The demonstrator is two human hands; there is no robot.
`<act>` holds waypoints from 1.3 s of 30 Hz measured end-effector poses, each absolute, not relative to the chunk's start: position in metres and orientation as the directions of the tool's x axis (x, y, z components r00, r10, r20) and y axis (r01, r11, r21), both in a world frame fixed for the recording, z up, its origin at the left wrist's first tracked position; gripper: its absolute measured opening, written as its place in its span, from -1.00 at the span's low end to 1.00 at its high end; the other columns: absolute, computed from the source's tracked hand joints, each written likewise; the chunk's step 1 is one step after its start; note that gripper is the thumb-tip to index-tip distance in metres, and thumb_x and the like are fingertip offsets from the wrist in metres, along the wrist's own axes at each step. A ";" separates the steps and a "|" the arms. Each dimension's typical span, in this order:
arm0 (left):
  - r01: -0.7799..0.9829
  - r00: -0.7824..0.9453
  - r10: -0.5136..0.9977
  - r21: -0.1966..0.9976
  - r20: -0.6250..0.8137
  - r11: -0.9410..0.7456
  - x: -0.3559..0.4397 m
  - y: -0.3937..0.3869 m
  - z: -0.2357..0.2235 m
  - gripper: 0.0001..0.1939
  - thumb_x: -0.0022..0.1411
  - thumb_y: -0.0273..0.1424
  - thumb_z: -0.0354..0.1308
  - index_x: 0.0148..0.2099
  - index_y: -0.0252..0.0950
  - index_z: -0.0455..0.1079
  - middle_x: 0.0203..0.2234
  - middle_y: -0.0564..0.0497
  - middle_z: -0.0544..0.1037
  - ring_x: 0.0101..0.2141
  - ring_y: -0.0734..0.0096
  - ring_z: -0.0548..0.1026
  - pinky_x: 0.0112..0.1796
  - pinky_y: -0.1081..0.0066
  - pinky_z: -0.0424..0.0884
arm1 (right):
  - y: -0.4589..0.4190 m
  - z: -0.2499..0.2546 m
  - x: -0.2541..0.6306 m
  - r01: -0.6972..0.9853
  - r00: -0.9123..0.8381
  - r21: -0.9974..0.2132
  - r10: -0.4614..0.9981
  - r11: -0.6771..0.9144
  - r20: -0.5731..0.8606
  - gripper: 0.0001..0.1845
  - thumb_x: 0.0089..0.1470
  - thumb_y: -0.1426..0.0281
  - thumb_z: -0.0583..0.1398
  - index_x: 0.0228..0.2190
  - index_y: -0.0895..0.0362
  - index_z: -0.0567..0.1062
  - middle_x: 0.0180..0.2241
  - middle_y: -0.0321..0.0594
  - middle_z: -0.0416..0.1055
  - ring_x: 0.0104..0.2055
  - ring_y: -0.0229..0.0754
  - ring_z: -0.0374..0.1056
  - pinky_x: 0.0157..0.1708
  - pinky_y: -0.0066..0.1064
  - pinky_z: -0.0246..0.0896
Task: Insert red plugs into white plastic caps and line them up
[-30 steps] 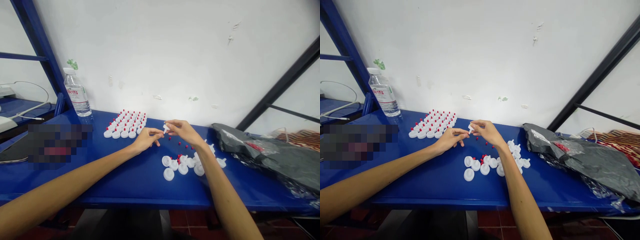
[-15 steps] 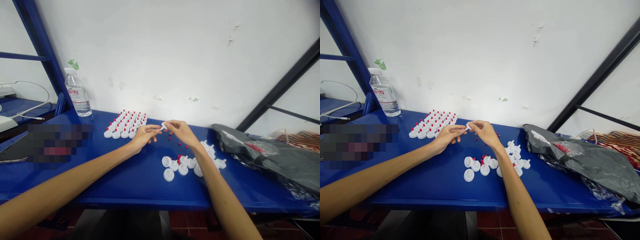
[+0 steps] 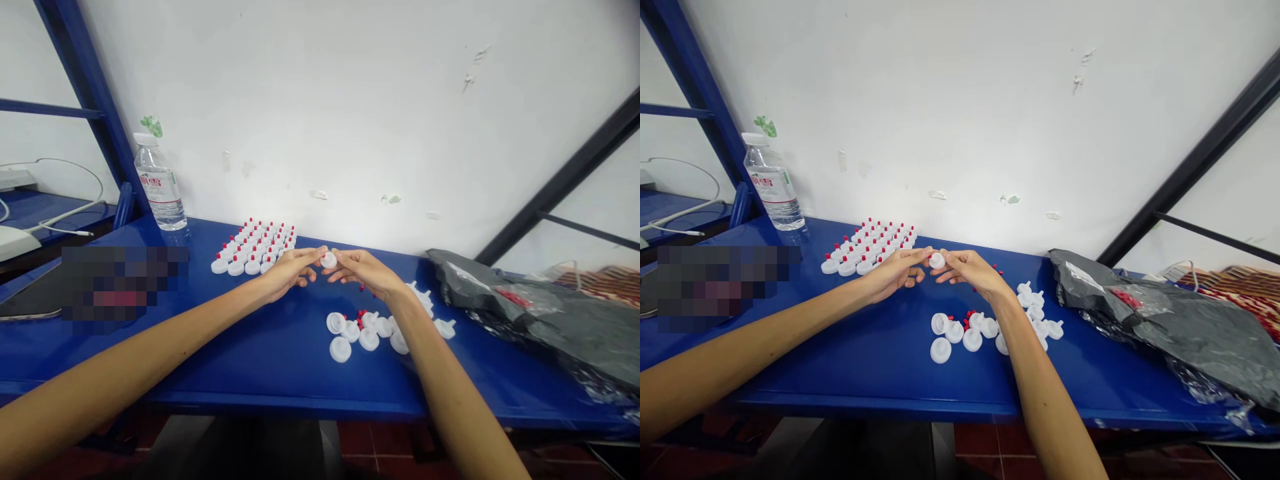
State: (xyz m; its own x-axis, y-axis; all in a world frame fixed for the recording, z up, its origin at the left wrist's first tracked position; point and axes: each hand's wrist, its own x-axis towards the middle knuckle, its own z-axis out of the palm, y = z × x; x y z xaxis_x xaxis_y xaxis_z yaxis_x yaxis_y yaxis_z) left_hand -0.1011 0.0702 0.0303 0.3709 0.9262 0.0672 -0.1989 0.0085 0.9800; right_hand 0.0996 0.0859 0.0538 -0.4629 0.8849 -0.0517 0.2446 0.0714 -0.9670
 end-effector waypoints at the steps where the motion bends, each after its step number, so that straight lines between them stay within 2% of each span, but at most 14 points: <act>1: -0.197 0.368 0.928 0.980 0.065 0.009 -0.101 0.070 0.031 -0.49 0.08 0.01 0.33 -0.11 -0.29 0.53 -0.23 -0.05 0.51 -0.51 0.65 0.38 -0.59 0.58 0.12 | 0.086 0.054 0.100 0.244 -0.469 -0.967 0.882 0.070 -0.055 -0.62 0.29 0.12 0.15 -0.19 0.16 0.59 -0.16 -0.06 0.61 -0.26 -0.24 0.57 -0.31 -0.53 0.37; 5: -0.173 0.340 0.940 0.985 0.038 0.023 -0.103 0.071 0.031 -0.51 0.01 -0.04 0.39 -0.14 -0.30 0.54 -0.21 -0.06 0.54 -0.43 0.57 0.44 -0.55 0.57 0.16 | 0.085 0.054 0.100 0.233 -0.522 -0.972 0.844 -0.001 -0.126 -0.63 0.31 0.16 0.13 -0.16 0.17 0.58 -0.08 -0.02 0.59 -0.20 -0.21 0.57 -0.22 -0.49 0.41; 7: -0.146 0.331 0.943 0.989 0.017 0.033 -0.104 0.072 0.030 -0.53 0.00 -0.06 0.40 -0.16 -0.30 0.53 -0.25 -0.05 0.55 -0.41 0.54 0.46 -0.53 0.56 0.18 | 0.085 0.054 0.100 0.226 -0.523 -0.973 0.837 -0.048 -0.162 -0.66 0.33 0.22 0.12 -0.07 0.17 0.54 -0.07 -0.01 0.58 -0.17 -0.20 0.57 -0.21 -0.47 0.42; 10: -0.103 0.334 0.943 0.994 0.010 0.026 -0.105 0.073 0.029 -0.56 0.01 -0.07 0.39 -0.18 -0.29 0.53 -0.31 -0.03 0.56 -0.37 0.50 0.49 -0.53 0.57 0.19 | 0.083 0.054 0.100 0.201 -0.468 -0.976 0.867 -0.088 -0.174 -0.61 0.34 0.30 0.10 0.14 0.13 0.36 -0.16 -0.06 0.61 -0.21 -0.18 0.58 -0.24 -0.45 0.44; 13: -0.055 0.328 0.944 0.998 0.025 -0.007 -0.106 0.075 0.029 -0.56 0.02 -0.07 0.39 -0.16 -0.28 0.55 -0.29 -0.05 0.57 -0.35 0.46 0.51 -0.54 0.57 0.17 | 0.081 0.056 0.099 0.179 -0.440 -0.979 0.882 -0.099 -0.169 -0.53 0.32 0.36 0.10 0.23 0.11 0.24 -0.21 -0.09 0.60 -0.23 -0.17 0.59 -0.29 -0.44 0.44; 17: 0.018 0.349 0.936 0.998 0.044 -0.053 -0.107 0.075 0.029 -0.54 0.03 -0.07 0.37 -0.12 -0.29 0.58 -0.32 -0.08 0.57 -0.35 0.44 0.45 -0.56 0.56 0.17 | 0.076 0.061 0.096 0.171 -0.473 -0.981 0.866 -0.093 -0.164 -0.49 0.30 0.42 0.09 0.25 0.10 0.20 -0.19 -0.09 0.60 -0.22 -0.16 0.59 -0.28 -0.41 0.46; 21: 0.100 0.421 0.905 0.989 0.060 -0.112 -0.106 0.073 0.030 -0.56 0.06 -0.06 0.33 -0.15 -0.29 0.61 -0.33 -0.10 0.59 -0.35 0.41 0.45 -0.58 0.55 0.16 | 0.073 0.063 0.092 0.151 -0.482 -0.981 0.858 -0.119 -0.178 -0.47 0.29 0.49 0.05 0.26 0.14 0.16 -0.23 -0.11 0.60 -0.20 -0.15 0.59 -0.10 -0.28 0.47; 25: 0.199 0.403 0.902 0.947 0.157 -0.254 -0.105 0.072 0.033 -0.55 0.07 -0.07 0.33 -0.11 -0.30 0.58 -0.34 -0.10 0.62 -0.34 0.34 0.52 -0.54 0.52 0.32 | 0.075 0.060 0.090 0.154 -0.431 -0.979 0.883 -0.133 -0.188 -0.40 0.24 0.55 0.05 0.28 0.16 0.10 -0.27 -0.12 0.60 -0.21 -0.15 0.58 0.02 -0.20 0.42; 30: 0.242 0.336 0.916 0.920 0.218 -0.308 -0.106 0.074 0.030 -0.58 0.01 -0.11 0.37 -0.19 -0.34 0.57 -0.39 -0.11 0.63 -0.39 0.28 0.56 -0.51 0.45 0.43 | 0.081 0.059 0.091 0.379 -0.219 -0.925 0.969 -0.022 -0.113 -0.50 0.24 0.52 0.03 0.20 0.14 0.20 -0.16 -0.08 0.58 -0.29 -0.19 0.56 -0.06 -0.22 0.43; 35: 0.273 0.343 0.922 0.919 0.182 -0.283 -0.108 0.076 0.024 -0.62 -0.05 -0.12 0.41 -0.32 -0.35 0.58 -0.50 -0.09 0.59 -0.50 0.35 0.50 -0.49 0.43 0.42 | 0.082 0.061 0.092 0.377 -0.220 -0.925 0.974 0.042 -0.045 -0.57 0.21 0.49 0.06 0.12 0.11 0.28 -0.16 -0.12 0.58 -0.30 -0.21 0.54 -0.19 -0.35 0.43; 39: 0.302 0.420 0.897 0.911 0.137 -0.280 -0.109 0.076 0.025 -0.61 -0.04 -0.12 0.38 -0.30 -0.37 0.59 -0.53 -0.06 0.56 -0.54 0.41 0.44 -0.53 0.45 0.36 | 0.084 0.058 0.093 0.377 -0.224 -0.925 0.974 0.050 -0.039 -0.62 0.23 0.49 0.05 0.07 0.11 0.31 -0.22 -0.16 0.58 -0.35 -0.24 0.53 -0.23 -0.38 0.42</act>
State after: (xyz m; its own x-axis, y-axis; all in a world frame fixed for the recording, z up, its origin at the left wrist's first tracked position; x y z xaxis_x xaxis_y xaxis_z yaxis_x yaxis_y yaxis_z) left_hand -0.1089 0.0762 0.0253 0.4197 0.8973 0.1370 0.3024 -0.2805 0.9110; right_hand 0.0933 0.0844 0.0584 -0.2237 0.9739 -0.0387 0.3770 0.0499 -0.9249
